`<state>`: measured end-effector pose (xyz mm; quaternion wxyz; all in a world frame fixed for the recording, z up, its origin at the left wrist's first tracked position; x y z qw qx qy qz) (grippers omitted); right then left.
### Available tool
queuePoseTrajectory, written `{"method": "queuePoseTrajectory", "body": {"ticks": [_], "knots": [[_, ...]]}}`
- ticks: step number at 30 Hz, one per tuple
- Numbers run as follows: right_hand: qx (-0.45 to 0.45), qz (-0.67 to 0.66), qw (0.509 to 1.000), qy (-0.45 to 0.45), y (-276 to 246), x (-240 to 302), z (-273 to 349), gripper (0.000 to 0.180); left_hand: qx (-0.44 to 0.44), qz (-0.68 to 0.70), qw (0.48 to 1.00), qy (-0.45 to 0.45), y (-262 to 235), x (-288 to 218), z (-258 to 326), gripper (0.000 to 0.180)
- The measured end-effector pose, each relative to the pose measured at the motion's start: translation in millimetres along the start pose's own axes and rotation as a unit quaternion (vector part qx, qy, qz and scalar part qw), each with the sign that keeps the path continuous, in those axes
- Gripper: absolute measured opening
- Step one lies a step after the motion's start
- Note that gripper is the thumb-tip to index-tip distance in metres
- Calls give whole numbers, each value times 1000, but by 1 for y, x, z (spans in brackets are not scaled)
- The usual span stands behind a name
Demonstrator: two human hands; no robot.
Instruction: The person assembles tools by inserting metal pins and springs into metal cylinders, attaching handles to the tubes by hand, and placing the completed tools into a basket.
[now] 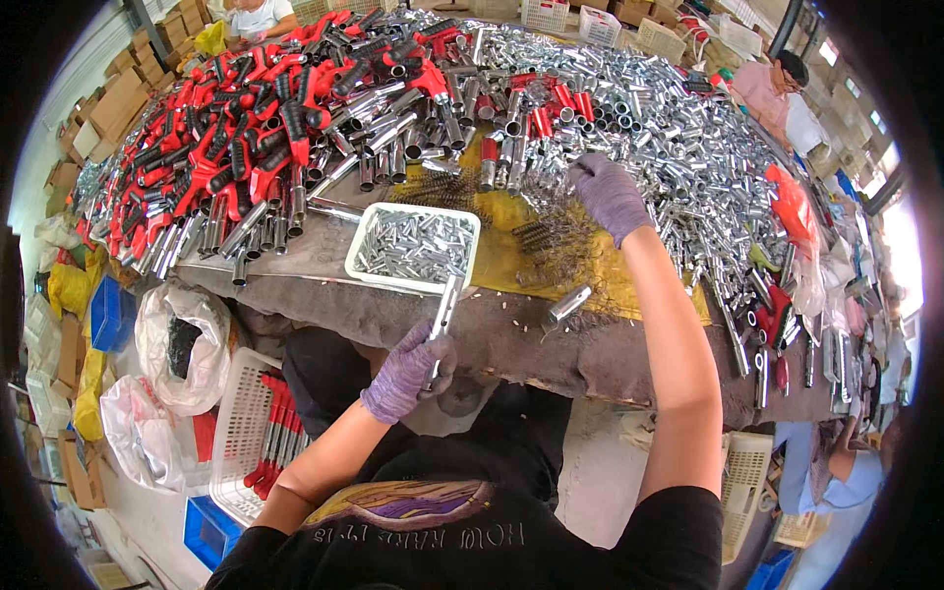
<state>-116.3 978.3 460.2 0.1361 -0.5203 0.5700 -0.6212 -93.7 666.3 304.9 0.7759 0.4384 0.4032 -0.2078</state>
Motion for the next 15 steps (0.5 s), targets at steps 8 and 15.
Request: {"method": "queuePoseTrajectory", "body": {"ticks": [8, 15], "knots": [[-9, -274, 950, 151, 16, -53, -3, 27, -11, -49, 998, 27, 10, -11, 5, 25], [15, -364, 913, 181, 23, -31, 15, 29, -27, -125, 991, 33, 7, -29, 0, 25]]}}
Point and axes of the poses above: each hand's wrist, its own z-axis away from the middle knuckle, its own y-axis out of the palm, x = y × z, the point moved 10 cm from there along -z, towards the middle knuckle, and after that the axes turned 3 degrees about -z, right-handed, at the moved point
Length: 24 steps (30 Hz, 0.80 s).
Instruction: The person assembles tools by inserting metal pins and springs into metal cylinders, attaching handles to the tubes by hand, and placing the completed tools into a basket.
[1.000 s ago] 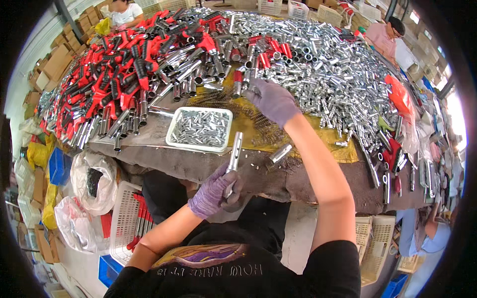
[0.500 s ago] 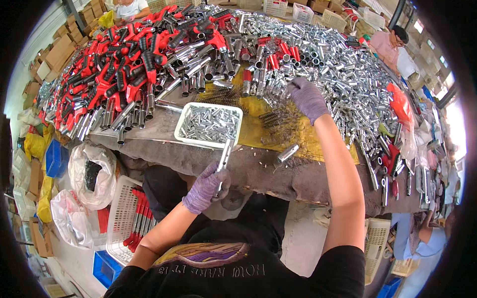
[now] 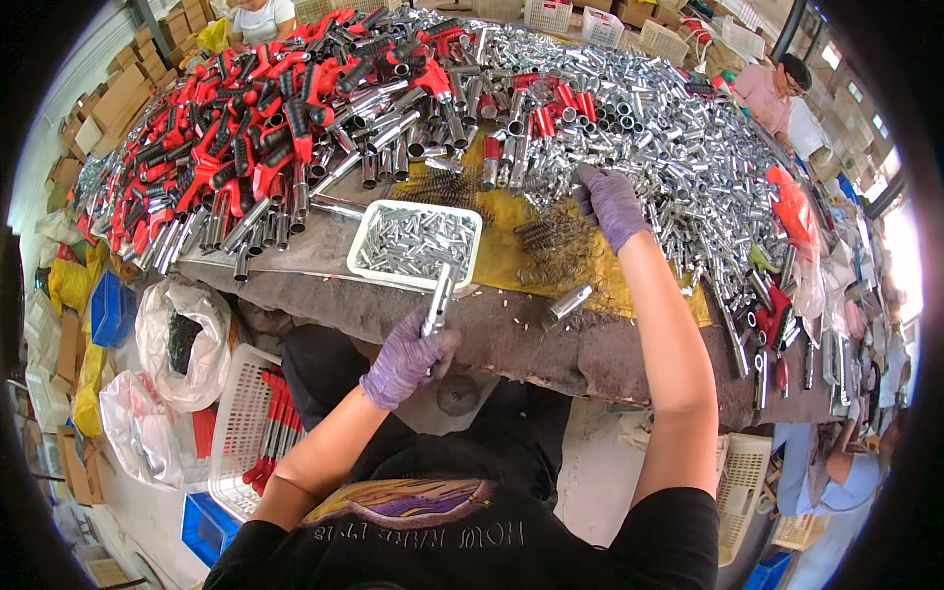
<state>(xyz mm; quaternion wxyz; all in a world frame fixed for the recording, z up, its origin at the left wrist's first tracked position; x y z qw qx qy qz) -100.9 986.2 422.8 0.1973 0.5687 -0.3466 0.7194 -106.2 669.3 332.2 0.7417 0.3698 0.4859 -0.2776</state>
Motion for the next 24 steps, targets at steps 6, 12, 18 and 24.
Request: {"method": "queuePoseTrajectory", "body": {"ticks": [6, 12, 18, 24], "knots": [[84, -116, 988, 55, 37, 4, 39, 25, -101, -72, 984, 127, -10, -76, -50, 47], [124, -280, 941, 146, 66, -8, 66, 22, -42, -168, 938, 301, 16, -123, -98, 63], [113, -248, 960, 59, 51, 11, 80, 21, -65, -188, 969, 147, 18, -111, -104, 63], [76, 133, 900, -407, 32, 76, 124, 24, 85, -10, 995, 59, 26, -115, -79, 34]]}}
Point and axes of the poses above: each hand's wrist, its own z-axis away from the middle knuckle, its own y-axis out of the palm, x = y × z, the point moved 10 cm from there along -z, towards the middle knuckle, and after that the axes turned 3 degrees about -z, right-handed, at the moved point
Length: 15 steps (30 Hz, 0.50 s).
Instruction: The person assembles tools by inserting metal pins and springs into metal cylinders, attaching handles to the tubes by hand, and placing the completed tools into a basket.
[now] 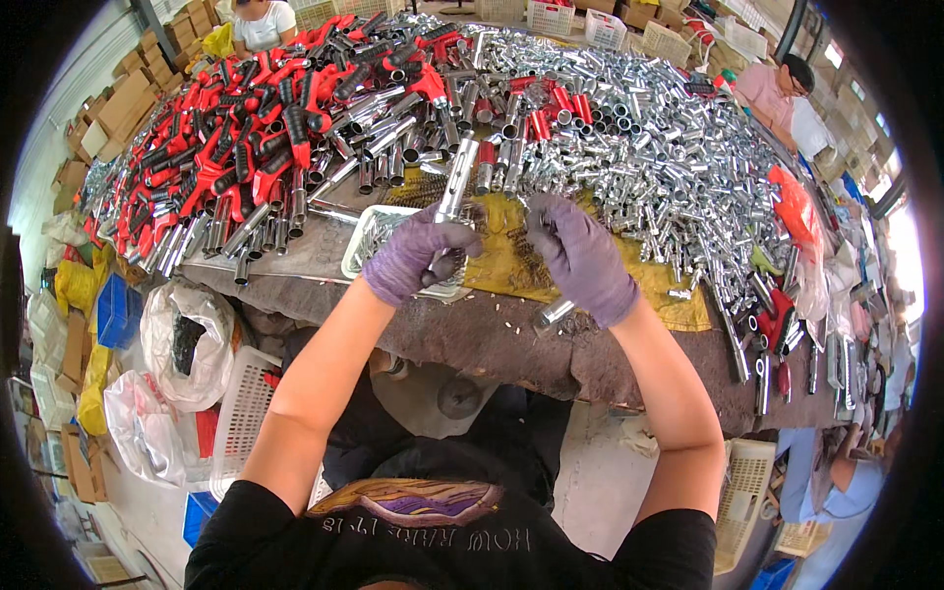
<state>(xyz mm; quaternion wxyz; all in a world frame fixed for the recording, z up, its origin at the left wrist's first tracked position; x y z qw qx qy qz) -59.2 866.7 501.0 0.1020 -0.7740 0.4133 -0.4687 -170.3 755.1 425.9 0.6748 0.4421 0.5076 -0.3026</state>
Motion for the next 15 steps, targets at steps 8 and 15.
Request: {"method": "queuePoseTrajectory", "body": {"ticks": [8, 15], "knots": [[116, -506, 733, 439, 60, -6, 51, 27, -52, -73, 992, 87, 5, -16, 18, 48], [54, -248, 913, 319, 30, 1, 35, 29, -21, -29, 999, -15, 4, -5, 18, 42]]}}
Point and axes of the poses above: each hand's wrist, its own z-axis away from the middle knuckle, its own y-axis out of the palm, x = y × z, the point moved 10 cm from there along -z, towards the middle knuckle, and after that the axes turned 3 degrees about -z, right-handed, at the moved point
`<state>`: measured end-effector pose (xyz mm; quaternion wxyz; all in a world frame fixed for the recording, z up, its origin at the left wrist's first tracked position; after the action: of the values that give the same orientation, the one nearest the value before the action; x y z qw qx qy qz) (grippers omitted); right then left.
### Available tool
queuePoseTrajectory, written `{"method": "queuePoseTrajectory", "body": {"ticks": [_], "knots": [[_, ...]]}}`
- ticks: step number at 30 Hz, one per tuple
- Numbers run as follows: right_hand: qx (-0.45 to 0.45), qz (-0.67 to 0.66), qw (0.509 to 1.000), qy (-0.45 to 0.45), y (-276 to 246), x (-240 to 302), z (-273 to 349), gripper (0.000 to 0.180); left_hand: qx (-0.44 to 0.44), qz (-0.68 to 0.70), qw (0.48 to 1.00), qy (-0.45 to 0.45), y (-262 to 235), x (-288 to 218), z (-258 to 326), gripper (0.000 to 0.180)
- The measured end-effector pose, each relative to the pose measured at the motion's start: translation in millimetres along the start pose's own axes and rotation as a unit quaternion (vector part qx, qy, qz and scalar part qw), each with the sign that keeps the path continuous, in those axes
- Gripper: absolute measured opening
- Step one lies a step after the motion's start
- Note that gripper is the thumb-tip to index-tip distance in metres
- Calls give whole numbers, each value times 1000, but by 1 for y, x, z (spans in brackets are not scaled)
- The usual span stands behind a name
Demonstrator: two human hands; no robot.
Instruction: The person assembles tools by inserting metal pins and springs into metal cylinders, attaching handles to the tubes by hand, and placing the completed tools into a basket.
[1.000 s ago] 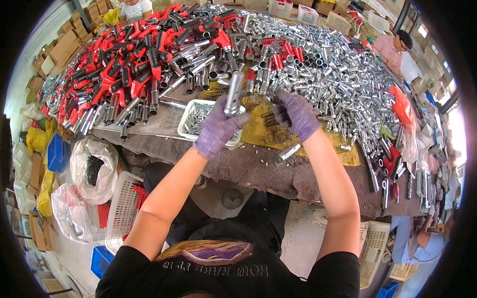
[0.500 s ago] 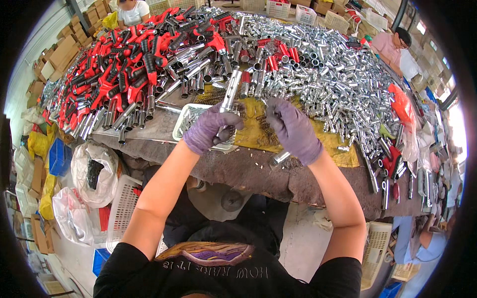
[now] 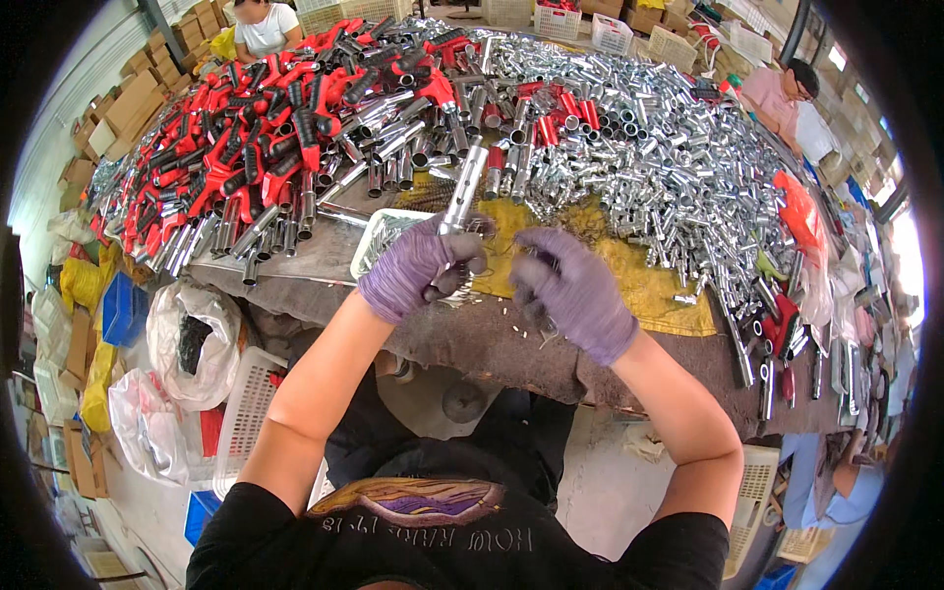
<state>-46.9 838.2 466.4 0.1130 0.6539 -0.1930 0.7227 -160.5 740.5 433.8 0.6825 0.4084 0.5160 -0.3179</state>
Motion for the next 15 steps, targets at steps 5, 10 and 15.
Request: {"method": "queuePoseTrajectory", "body": {"ticks": [5, 10, 15], "knots": [[-13, 405, 836, -370, 16, 54, 18, 37, 59, 244, 957, -146, 19, 32, 8, 31], [-4, 425, 789, -443, 20, 66, 31, 41, 109, 346, 923, -127, 38, 29, 13, 30], [149, -250, 942, 169, 16, -38, 8, 35, -55, 42, 997, 19, 3, -6, 13, 40]]}}
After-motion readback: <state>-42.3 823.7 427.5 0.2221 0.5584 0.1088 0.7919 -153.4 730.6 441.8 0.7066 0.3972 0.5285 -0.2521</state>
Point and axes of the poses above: each hand's wrist, its own z-axis away from the middle knuckle, its own y-axis out of the palm, x = y × z, the point moved 10 cm from there along -z, towards the middle knuckle, and after that the axes turned 3 degrees about -z, right-handed, at the moved point
